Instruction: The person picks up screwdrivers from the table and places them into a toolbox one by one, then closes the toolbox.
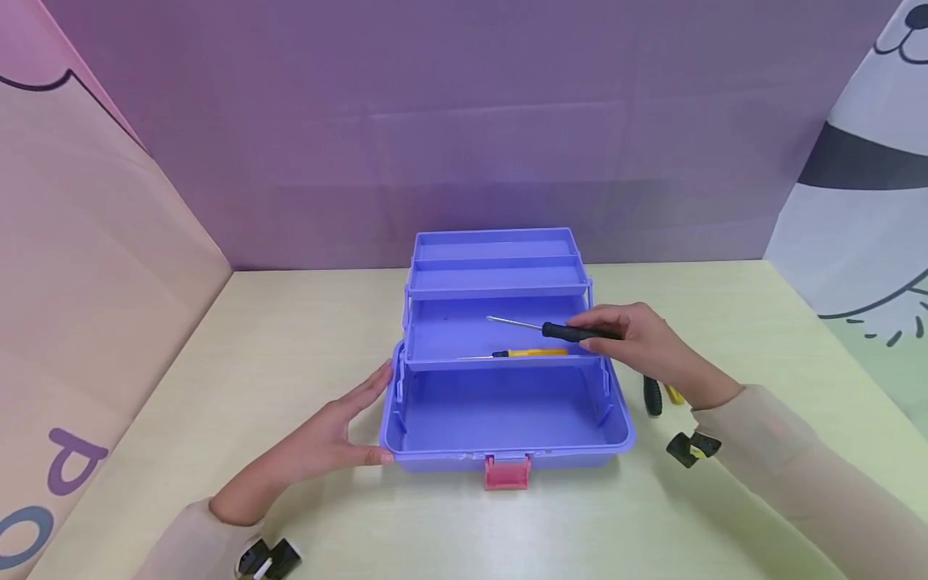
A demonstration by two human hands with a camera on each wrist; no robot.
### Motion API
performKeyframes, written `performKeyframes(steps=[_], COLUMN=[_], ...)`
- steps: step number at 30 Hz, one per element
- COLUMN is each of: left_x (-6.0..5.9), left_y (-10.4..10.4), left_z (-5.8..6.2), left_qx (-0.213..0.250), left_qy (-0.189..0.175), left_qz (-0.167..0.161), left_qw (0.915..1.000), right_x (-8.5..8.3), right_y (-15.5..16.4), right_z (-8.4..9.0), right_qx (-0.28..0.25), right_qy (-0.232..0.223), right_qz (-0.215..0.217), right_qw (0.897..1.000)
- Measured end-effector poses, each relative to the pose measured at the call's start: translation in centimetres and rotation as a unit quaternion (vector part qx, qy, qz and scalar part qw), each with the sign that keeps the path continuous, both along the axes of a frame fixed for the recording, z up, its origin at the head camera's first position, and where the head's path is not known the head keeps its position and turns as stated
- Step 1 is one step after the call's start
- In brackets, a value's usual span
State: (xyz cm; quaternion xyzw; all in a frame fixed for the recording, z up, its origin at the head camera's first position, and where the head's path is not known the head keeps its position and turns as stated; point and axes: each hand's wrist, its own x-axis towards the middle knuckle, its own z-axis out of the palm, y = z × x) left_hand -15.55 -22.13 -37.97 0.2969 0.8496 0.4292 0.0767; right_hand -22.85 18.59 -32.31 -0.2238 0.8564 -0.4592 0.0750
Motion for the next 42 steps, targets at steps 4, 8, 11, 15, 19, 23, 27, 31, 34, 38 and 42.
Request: performKeyframes(steps=[4,8,11,15,19,23,27,31,34,38,42], left_x=[-0.1,-0.1,-0.2,-0.3,-0.4,-0.5,-0.6,-0.7,-0.7,-0.8,-0.9], left_y=[0.0,-0.1,-0.1,-0.2,-0.2,-0.2,-0.1,-0.1,0.0,0.0,0.0], left_z=[0.0,-0.1,-0.2,-0.2,-0.1,-0.1,-0.1,-0.1,-0.2,-0.2,-0.3], left_qx=[-0.005,-0.002,-0.003,-0.010,-0.011,-0.010,-0.008,-0.001,0.001,0.000,-0.002], left_qy=[0.002,0.002,0.003,0.007,0.008,0.004,0.002,0.001,0.002,0.006,0.009], left_qz=[0.002,0.001,0.002,0.007,0.008,0.008,0.006,0.001,-0.001,-0.002,-0.004], left_qw=[1.0000,1.0000,1.0000,0.9999,0.9999,0.9999,1.0000,1.0000,1.0000,1.0000,1.0000], right_x=[-0.2,-0.2,-0.3,-0.5,-0.8,-1.1,-1.4,-1.8,-2.1,-2.3,-2.5], right_y=[-0.4,-0.7,-0.8,-1.0,-1.2,-1.5,-1.8,-2.1,-2.4,-2.6,-2.8], right_z=[-0.1,-0.3,-0.4,-0.5,-0.5,-0.4,-0.3,-0.3,-0.4,-0.6,-0.6], right_qx=[-0.002,-0.007,-0.009,-0.006,0.002,0.018,0.025,0.023,0.022,0.024,0.033], right_qy=[0.004,0.000,-0.003,0.004,0.017,0.032,0.039,0.042,0.045,0.043,0.049], right_qz=[0.004,0.013,0.020,0.028,0.037,0.044,0.050,0.055,0.061,0.069,0.072], right_qw=[1.000,1.000,1.000,1.000,0.999,0.998,0.998,0.997,0.997,0.996,0.996])
